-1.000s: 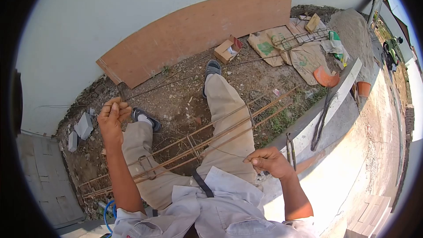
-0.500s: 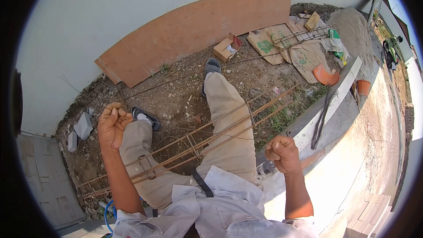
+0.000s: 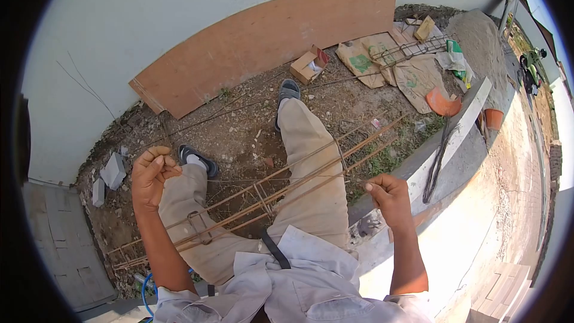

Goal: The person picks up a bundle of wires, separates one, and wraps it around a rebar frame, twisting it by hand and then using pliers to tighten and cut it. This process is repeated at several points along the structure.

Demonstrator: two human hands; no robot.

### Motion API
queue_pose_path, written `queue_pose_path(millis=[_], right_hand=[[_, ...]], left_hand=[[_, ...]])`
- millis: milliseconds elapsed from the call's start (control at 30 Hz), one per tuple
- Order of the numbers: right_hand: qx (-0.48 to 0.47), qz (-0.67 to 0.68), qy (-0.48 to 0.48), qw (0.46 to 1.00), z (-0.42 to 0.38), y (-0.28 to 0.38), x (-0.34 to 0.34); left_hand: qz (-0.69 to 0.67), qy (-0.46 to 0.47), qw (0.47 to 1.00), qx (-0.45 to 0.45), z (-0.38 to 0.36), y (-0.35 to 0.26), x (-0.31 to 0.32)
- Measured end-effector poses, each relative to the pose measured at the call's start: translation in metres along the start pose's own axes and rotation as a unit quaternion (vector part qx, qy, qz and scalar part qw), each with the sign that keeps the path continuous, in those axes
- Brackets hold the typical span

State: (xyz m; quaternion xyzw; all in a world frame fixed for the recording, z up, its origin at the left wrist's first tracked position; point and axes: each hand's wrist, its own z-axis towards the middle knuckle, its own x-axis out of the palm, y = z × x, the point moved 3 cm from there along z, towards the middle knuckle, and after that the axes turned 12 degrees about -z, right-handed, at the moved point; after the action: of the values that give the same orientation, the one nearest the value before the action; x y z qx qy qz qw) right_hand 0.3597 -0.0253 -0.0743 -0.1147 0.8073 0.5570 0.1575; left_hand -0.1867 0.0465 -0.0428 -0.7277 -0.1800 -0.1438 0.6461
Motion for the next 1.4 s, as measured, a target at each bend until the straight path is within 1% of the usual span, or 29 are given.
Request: queue_pose_path(millis=[67,100,167,200,233,267,333,367,433,467,533,567,667,767,867,900,933,1000,1033,1067,1133,1167,1233,1267,1300,1367,1400], right_hand=[[-0.015,0.157,0.092,0.983,-0.005,-0.001,-0.004],[-0.017,0.208,0.178,0.961,-0.008,-0.001,0.0],[-0.001,0.107,0.257,0.96,-0.017,-0.002,0.013],[0.006,0.056,0.295,0.954,-0.022,0.004,0.024],[0.024,-0.018,0.3,0.954,-0.026,0.015,0.034],[-0.016,-0.082,0.258,0.963,-0.023,0.013,0.038],[-0.095,-0.206,0.168,0.959,-0.016,0.002,0.046],[-0.077,-0.226,0.118,0.964,-0.011,-0.001,0.041],[-0.041,-0.263,0.019,0.964,0.0,-0.007,0.02],[-0.027,-0.181,0.022,0.983,0.002,-0.009,0.012],[0.002,-0.013,0.028,1.0,0.004,-0.013,-0.004],[-0.002,0.126,0.062,0.99,0.003,-0.015,-0.005],[-0.056,0.249,0.18,0.95,-0.002,-0.021,0.007],[-0.052,0.255,0.224,0.939,-0.003,-0.022,0.038],[-0.044,0.112,0.219,0.968,0.004,0.001,0.073],[-0.066,0.076,0.212,0.972,0.012,0.004,0.089],[-0.088,0.04,0.204,0.974,0.021,0.009,0.107],[-0.169,-0.053,0.111,0.978,0.026,0.049,0.139],[-0.256,-0.165,0.034,0.952,0.026,0.069,0.147],[-0.336,-0.272,-0.045,0.901,0.023,0.087,0.152],[-0.397,-0.211,-0.063,0.891,0.014,0.119,0.155],[-0.425,-0.182,-0.07,0.884,0.008,0.132,0.152],[-0.494,-0.175,-0.136,0.84,-0.007,0.158,0.14],[-0.528,-0.172,-0.167,0.815,-0.013,0.168,0.135],[-0.535,-0.193,-0.218,0.793,-0.017,0.173,0.13],[-0.545,-0.232,-0.317,0.741,-0.022,0.179,0.119],[-0.519,-0.289,-0.316,0.74,-0.021,0.178,0.116]], left_hand=[[0.104,-0.067,0.992,0.022,0.003,0.002,-0.019],[0.089,-0.1,0.989,0.057,0.003,0.002,-0.022],[0.059,-0.164,0.976,0.131,0.007,-0.001,-0.028],[-0.012,-0.16,0.976,0.144,0.009,-0.001,-0.032],[-0.082,-0.156,0.972,0.157,0.01,-0.003,-0.036],[-0.153,-0.15,0.962,0.168,0.01,-0.003,-0.04],[-0.229,-0.053,0.963,0.133,0.007,-0.005,-0.025],[-0.265,-0.003,0.957,0.114,0.005,-0.008,-0.019],[-0.207,0.005,0.974,0.091,0.001,-0.016,-0.014],[-0.179,0.008,0.981,0.079,-0.001,-0.018,-0.013],[-0.085,-0.042,0.989,0.109,-0.001,-0.023,-0.021],[-0.038,-0.066,0.989,0.124,0.0,-0.024,-0.025],[-0.003,-0.131,0.973,0.192,0.003,-0.027,-0.035],[-0.047,-0.156,0.962,0.221,0.007,-0.047,-0.04],[-0.078,-0.115,0.942,0.306,0.012,-0.103,-0.026],[-0.069,-0.092,0.937,0.33,0.013,-0.128,-0.027],[-0.059,-0.069,0.931,0.353,0.014,-0.156,-0.026],[-0.022,-0.068,0.912,0.403,0.012,-0.21,-0.003],[0.043,-0.057,0.902,0.426,0.011,-0.235,0.009],[0.108,-0.046,0.887,0.447,0.01,-0.256,0.02],[0.238,-0.059,0.854,0.458,0.008,-0.271,0.065],[0.301,-0.066,0.834,0.458,0.009,-0.267,0.087],[0.461,-0.005,0.777,0.43,0.019,-0.243,0.121],[0.464,0.005,0.797,0.386,0.025,-0.219,0.134],[0.504,0.024,0.793,0.34,0.027,-0.193,0.15],[0.529,0.11,0.799,0.264,0.029,-0.131,0.16],[0.566,0.16,0.769,0.252,0.025,-0.106,0.164]])
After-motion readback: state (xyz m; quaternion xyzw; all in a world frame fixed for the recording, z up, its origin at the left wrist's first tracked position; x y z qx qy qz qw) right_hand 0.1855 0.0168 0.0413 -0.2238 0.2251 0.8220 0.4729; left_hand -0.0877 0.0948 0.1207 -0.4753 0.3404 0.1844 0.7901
